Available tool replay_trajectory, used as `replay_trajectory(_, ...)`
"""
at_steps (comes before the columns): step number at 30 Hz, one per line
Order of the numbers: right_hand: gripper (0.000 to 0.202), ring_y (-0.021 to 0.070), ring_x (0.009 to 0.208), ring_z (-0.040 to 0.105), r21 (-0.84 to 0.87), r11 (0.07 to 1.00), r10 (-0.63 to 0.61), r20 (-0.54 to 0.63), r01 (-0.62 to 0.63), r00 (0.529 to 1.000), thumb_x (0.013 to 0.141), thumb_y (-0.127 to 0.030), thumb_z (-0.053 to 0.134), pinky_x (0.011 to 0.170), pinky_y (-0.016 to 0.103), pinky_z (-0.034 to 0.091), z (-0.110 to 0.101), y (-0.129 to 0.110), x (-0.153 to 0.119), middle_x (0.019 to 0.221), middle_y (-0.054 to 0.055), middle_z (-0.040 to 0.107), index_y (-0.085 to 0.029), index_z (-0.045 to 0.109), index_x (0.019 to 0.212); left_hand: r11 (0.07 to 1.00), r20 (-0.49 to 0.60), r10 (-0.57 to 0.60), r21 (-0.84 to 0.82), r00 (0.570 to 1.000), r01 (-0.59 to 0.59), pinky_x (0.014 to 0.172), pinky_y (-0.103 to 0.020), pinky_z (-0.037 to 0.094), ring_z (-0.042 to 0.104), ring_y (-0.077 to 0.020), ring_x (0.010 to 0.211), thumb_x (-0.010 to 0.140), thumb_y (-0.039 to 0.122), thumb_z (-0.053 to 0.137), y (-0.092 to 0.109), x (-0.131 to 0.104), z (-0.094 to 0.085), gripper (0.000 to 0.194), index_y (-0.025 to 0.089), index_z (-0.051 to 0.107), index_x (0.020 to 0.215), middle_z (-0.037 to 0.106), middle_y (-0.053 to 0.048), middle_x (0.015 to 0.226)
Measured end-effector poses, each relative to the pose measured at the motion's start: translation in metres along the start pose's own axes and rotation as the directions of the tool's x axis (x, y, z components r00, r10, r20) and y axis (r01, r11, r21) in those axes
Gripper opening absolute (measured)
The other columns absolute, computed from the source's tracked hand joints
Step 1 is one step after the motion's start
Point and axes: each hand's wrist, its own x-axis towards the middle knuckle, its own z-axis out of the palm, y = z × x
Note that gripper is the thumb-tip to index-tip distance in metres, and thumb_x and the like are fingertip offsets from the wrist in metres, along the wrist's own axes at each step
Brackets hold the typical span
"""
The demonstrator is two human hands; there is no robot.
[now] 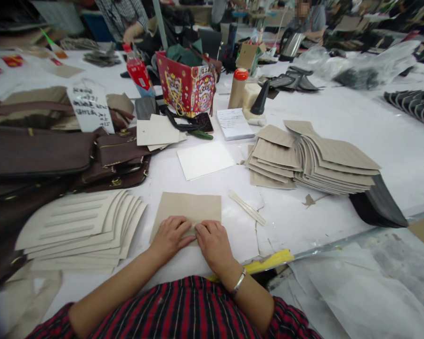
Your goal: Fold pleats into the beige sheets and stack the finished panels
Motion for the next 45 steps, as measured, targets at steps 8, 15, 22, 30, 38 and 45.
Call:
replay_trajectory(8,0.024,0.0213,0.088,0.047,-0.068,0.997,0.038,-0.035,-0.041,0.999,0.081,-0.035,0.052,0.077,0.036,0.038,-0.006,0.007,0.007,0.091,0.008,0.054,-0.017,0.057,0.097,0.996,-0.07,-0.055,0.07,0.996,0.06,0.075,-0.036,0.039,0.047,-0.0227,0.088,0.08,0.05,0.049,-0.012,0.007,-0.011,0.035,0.017,0.056,0.091,0.054,-0.008,0.09)
replay_trajectory(15,0.02,0.0203,0.089,0.046,-0.029,0.998,0.054,-0.046,-0.055,0.997,0.083,-0.03,0.049,0.079,0.036,0.037,0.002,0.009,0.016,0.095,0.007,0.055,-0.02,0.057,0.099,0.995,-0.064,-0.092,0.028,0.994,0.094,0.078,-0.036,0.039,0.047,-0.0216,0.088,0.083,0.041,0.048,-0.013,0.012,-0.004,0.026,0.017,0.056,0.091,0.054,-0.008,0.094)
replay_trajectory(22,0.024,0.0208,0.092,0.048,-0.034,0.999,0.019,-0.105,-0.023,0.994,0.084,-0.028,0.046,0.081,0.037,0.039,0.002,0.01,0.026,0.097,0.009,0.055,-0.018,0.055,0.105,0.991,-0.167,-0.057,0.107,0.984,0.076,0.083,-0.039,0.038,0.047,-0.0228,0.097,0.087,0.026,0.042,-0.026,0.012,-0.006,0.021,0.017,0.056,0.099,0.056,-0.009,0.102)
replay_trajectory(30,0.028,0.0232,0.092,0.046,-0.133,0.985,0.102,-0.086,-0.113,0.991,0.081,-0.035,0.05,0.081,0.039,0.038,0.003,0.016,0.035,0.097,0.01,0.055,-0.016,0.057,0.101,0.985,-0.095,-0.113,0.116,0.989,0.124,0.08,-0.04,0.04,0.047,-0.0248,0.093,0.084,0.039,0.045,-0.024,0.026,-0.004,0.029,0.016,0.056,0.099,0.056,-0.011,0.099)
replay_trajectory(38,0.027,0.0207,0.094,0.045,-0.048,0.999,-0.021,-0.097,0.017,0.995,0.086,-0.018,0.041,0.084,0.036,0.036,0.005,0.014,0.056,0.102,0.009,0.055,-0.017,0.055,0.108,0.99,-0.19,0.046,0.138,0.981,-0.02,0.094,-0.041,0.035,0.045,-0.0239,0.108,0.085,0.015,0.039,-0.02,0.035,0.009,0.032,0.016,0.05,0.116,0.054,-0.01,0.114)
replay_trajectory(45,0.025,0.0208,0.093,0.045,-0.044,0.999,0.005,-0.072,-0.008,0.997,0.084,-0.016,0.044,0.082,0.036,0.036,0.015,0.013,0.067,0.099,0.008,0.056,-0.018,0.057,0.106,0.991,-0.145,0.034,0.131,0.989,-0.014,0.095,-0.042,0.038,0.046,-0.026,0.109,0.084,0.023,0.042,-0.018,0.046,0.02,0.035,0.01,0.05,0.116,0.055,-0.014,0.114)
